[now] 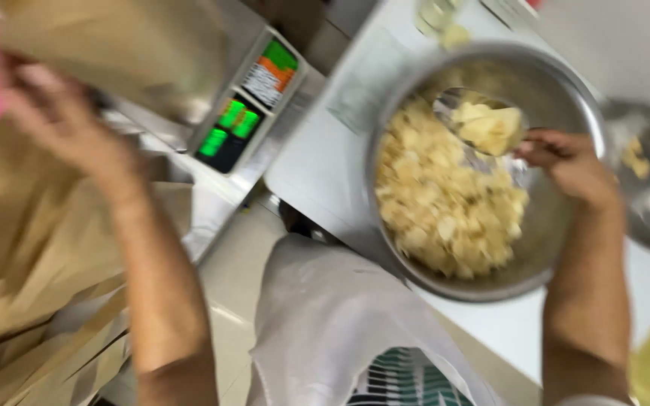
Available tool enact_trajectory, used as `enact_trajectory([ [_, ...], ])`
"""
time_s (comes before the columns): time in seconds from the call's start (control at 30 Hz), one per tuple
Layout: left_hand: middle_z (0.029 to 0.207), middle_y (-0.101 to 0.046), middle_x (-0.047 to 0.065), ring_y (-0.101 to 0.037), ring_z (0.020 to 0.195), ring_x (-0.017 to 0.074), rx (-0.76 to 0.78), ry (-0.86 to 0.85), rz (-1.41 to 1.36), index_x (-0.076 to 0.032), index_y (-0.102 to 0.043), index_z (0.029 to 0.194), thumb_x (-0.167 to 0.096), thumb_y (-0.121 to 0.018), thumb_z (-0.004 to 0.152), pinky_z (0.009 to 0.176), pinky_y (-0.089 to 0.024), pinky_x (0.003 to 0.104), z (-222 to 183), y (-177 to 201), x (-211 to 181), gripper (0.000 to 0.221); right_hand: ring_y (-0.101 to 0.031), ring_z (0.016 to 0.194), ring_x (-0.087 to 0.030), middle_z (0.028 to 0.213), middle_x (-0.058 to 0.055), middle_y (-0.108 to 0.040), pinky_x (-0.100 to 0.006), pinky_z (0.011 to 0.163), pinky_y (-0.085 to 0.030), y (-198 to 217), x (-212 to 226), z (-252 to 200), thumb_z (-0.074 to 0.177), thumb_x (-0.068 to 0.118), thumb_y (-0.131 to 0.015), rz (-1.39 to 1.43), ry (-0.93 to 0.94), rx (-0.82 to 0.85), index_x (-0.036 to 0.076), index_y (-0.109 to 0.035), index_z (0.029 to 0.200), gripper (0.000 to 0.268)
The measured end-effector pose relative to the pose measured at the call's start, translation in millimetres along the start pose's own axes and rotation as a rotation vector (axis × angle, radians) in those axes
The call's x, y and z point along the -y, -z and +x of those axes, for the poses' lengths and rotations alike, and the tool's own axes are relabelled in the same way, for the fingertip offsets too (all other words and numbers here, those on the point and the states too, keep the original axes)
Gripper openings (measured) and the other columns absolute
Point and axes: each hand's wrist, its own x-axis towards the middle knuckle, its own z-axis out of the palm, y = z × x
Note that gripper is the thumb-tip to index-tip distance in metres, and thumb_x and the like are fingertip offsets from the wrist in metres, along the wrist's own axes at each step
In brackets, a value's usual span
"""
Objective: Filling brown polybags with dried chips using a metal scoop and weighing them on a digital scale for consistency.
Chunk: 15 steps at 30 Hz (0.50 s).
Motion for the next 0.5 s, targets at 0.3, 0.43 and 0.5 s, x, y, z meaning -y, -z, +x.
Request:
enact_trajectory([
  [0.3, 0.164, -0.042, 0.017, -0.037, 0.158, 0.0286, 0.247, 0.051, -0.088, -0.008, -0.038, 0.156, -0.028, -0.056, 0.116, 0.136, -0.03, 0.041, -2.4, -30.5, -44.6, 0.048, -0.057, 0.091, -0.014, 0.101, -0.007, -0.068, -0.029, 0.083, -0.046, -53.5, 315.9, 69.1, 0.122, 0.006, -0.066, -0.453, 0.613, 0.174, 0.004, -0.072, 0.127, 0.008],
  [0.43, 0.164, -0.041, 0.02, -0.041, 0.156, 0.0303, 0.321, 0.093, -0.062, -0.006, -0.035, 0.157, -0.035, -0.058, 0.113, 0.133, -0.035, 0.041, 0.9, -37.1, -65.8, 0.057, -0.05, 0.069, -0.028, 0.082, -0.009, -0.057, -0.048, 0.06, -0.036, -107.8, 398.9, 116.3, 0.127, 0.043, -0.055, -0.954, 0.53, 0.107, 0.016, -0.067, 0.097, 0.042],
  [0.5, 0.163, -0.043, 0.018, -0.042, 0.155, 0.0286, 0.323, 0.08, -0.011, -0.007, -0.036, 0.156, -0.037, -0.057, 0.113, 0.133, -0.035, 0.041, 3.8, -36.2, -67.5, 0.057, -0.05, 0.07, -0.026, 0.082, -0.009, -0.057, -0.047, 0.061, -0.037, -97.7, 393.0, 149.4, 0.126, 0.043, -0.055, -0.905, 0.549, 0.124, 0.016, -0.066, 0.098, 0.041],
])
